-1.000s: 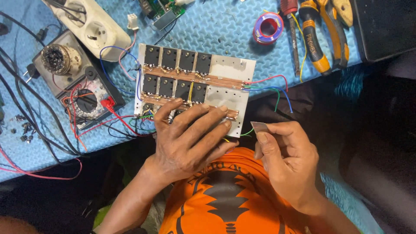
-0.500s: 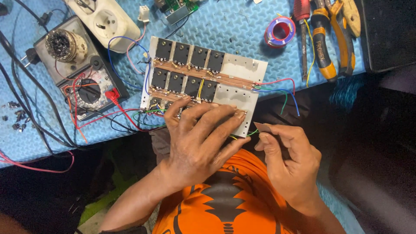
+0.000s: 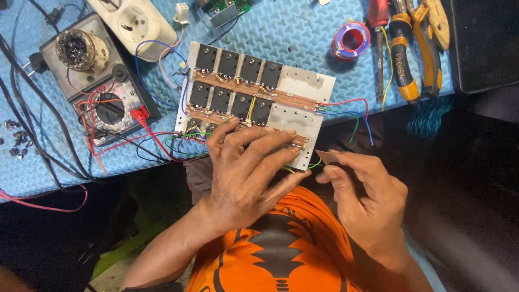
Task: Soldering wires to a circuit board and assembling electronic components on a workbench.
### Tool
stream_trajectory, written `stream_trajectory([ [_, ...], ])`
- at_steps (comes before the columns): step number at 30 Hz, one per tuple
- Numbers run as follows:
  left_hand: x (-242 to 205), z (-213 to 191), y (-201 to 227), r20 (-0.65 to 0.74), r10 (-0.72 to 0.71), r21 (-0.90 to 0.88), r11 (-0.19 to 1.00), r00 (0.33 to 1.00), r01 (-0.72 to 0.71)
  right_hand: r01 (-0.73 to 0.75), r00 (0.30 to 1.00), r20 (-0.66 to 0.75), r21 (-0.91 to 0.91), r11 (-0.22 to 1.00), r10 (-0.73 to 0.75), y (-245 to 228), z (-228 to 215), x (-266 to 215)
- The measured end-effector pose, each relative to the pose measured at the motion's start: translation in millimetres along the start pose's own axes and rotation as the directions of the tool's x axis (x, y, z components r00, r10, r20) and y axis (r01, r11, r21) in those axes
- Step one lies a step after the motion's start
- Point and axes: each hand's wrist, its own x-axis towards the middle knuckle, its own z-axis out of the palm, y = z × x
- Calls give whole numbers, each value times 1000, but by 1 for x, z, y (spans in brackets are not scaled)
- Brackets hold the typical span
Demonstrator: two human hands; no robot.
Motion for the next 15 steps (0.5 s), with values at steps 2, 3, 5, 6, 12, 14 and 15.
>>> stream_trajectory([
  [2, -1, -1, -1, 8, 20, 27, 999, 1000, -20, 80, 993, 88, -53, 995, -76, -1, -4, 9],
  [3, -1, 0, -2, 8, 22, 24, 999, 1000, -23, 79, 994, 85, -54, 995, -74, -2, -6, 15],
  [5, -2, 0, -4, -32, 32, 26, 999, 999, -32, 118, 984, 143, -102, 988, -103, -4, -11, 27],
  [6, -2, 1, -5, -37, 30, 29, 999, 999, -29, 123, 983, 147, -102, 987, -107, -5, -13, 30],
  [12, -7, 4, -9, -45, 25, 2, 1000, 999, -25, 190, 965, 221, -203, 961, -144, -6, -18, 37],
  [14, -7, 4, -10, -40, 37, -4, 999, 999, -38, 215, 953, 257, -211, 953, -159, -7, -19, 39],
  [15, -8, 4, -10, -41, 35, -5, 999, 999, -35, 216, 953, 259, -212, 953, -159, -8, -19, 40],
])
